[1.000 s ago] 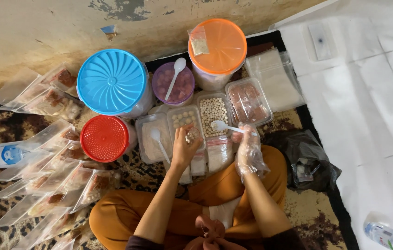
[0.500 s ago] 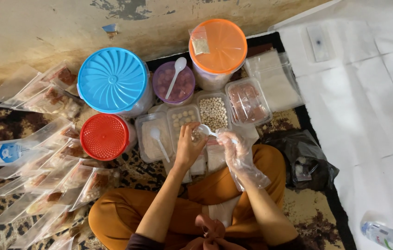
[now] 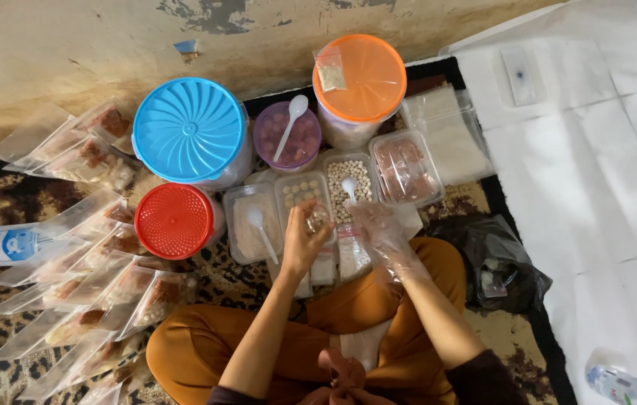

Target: Packaging small food items into plastic bags using a spoon while sitting on the floor.

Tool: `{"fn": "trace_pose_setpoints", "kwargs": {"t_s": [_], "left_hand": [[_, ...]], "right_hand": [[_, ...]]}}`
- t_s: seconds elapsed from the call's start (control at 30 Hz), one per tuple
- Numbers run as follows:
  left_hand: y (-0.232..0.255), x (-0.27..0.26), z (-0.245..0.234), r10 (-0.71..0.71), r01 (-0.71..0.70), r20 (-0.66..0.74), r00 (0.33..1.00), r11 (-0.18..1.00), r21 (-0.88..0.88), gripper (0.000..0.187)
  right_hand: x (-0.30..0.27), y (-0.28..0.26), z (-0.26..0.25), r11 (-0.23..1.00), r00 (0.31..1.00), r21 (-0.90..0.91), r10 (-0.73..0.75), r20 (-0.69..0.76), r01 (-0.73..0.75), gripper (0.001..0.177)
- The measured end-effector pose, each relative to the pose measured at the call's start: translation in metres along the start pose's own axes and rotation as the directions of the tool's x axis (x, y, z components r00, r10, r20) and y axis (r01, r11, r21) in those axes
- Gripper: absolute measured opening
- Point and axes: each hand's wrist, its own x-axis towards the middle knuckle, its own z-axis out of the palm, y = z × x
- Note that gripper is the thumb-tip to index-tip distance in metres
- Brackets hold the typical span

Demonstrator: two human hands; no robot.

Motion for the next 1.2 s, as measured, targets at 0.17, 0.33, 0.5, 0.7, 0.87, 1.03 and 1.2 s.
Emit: {"fn": "trace_pose_setpoints", "kwargs": {"t_s": [0.17,0.33,0.5,0.7,0.87,1.03,1.2], "left_hand": [[0.031,-0.010,-0.006,0.055,-0.054,-0.008,0.998,0.995,0.087,0.059],[0.036,-0.017,-0.003,0.136,-0.128,-0.024,0.990,0.970,0.205,0.057],[-0.003,-0.035,0.021,0.271,-0.240,-0.064,0.961,0.923,0.301,0.063],[0.061,-0.077,-0.013,0.013,-0.019,-0.033,0.999,0.984,-0.175,0.065],[0.057,-0.108,-0.028,-0.255,0.263,0.081,0.963,0.843,-0.469,0.041],[0.047,-0.125,-0.035,-0.267,0.257,0.054,0.962,0.824,-0.504,0.037],[0.057,-0.136,-0.042,-0.212,0.178,-0.051,0.976,0.909,-0.377,0.026]], "right_hand": [[-0.003,-0.033,-0.002,0.864,0.936,0.368,0.347,0.062,-0.344,0.038],[-0.002,-0.073,-0.040,0.877,0.949,0.431,0.290,-0.124,-0.211,0.022],[0.008,-0.120,-0.053,0.864,0.957,0.467,0.267,-0.110,-0.188,0.022],[0.002,-0.139,-0.061,0.737,0.920,0.627,0.383,-0.077,-0.254,0.010],[-0.009,-0.154,-0.076,0.729,0.939,0.638,0.342,-0.024,-0.249,0.007],[-0.001,-0.189,-0.098,0.728,0.953,0.651,0.301,-0.022,-0.215,0.006],[-0.005,-0.198,-0.100,0.803,0.976,0.588,0.195,-0.098,-0.101,0.003]]}}
